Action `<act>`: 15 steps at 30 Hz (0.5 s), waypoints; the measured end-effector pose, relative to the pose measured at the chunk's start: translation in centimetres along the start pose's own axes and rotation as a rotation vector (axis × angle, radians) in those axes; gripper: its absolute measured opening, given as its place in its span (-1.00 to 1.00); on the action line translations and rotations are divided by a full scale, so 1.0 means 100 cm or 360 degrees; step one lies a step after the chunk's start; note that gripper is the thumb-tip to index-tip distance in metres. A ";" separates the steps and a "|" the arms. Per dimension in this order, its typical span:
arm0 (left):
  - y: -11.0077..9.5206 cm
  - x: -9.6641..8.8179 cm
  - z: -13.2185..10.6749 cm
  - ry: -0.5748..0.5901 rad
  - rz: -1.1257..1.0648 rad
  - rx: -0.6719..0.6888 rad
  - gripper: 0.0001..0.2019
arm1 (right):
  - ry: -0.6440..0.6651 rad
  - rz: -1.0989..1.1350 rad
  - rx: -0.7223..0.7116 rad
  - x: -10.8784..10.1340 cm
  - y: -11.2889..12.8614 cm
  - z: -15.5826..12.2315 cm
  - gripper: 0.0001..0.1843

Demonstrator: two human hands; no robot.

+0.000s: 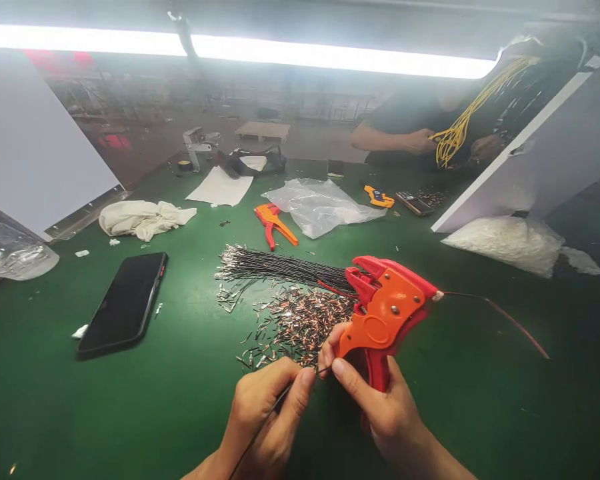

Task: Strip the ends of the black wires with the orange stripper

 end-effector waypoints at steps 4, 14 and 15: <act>0.002 -0.003 -0.002 -0.0075 -0.0031 0.0043 -0.69 | -0.0014 0.0086 0.0022 -0.001 0.003 0.001 -0.80; 0.003 -0.010 -0.001 -0.0398 -0.0198 -0.0002 -0.75 | 0.0060 0.0350 0.0028 -0.006 0.005 -0.001 -0.84; 0.003 -0.015 0.001 -0.0462 -0.0192 -0.0026 -0.75 | 0.0105 0.0415 0.0041 -0.006 0.005 -0.002 -0.83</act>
Point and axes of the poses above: each hand's wrist, its own z-axis towards the middle knuckle, its own x-axis out of the palm, y = z × x, the point moved 1 cm from there along z, towards the middle knuckle, and after that the axes turned 2 degrees about x, right-handed, at the moved point
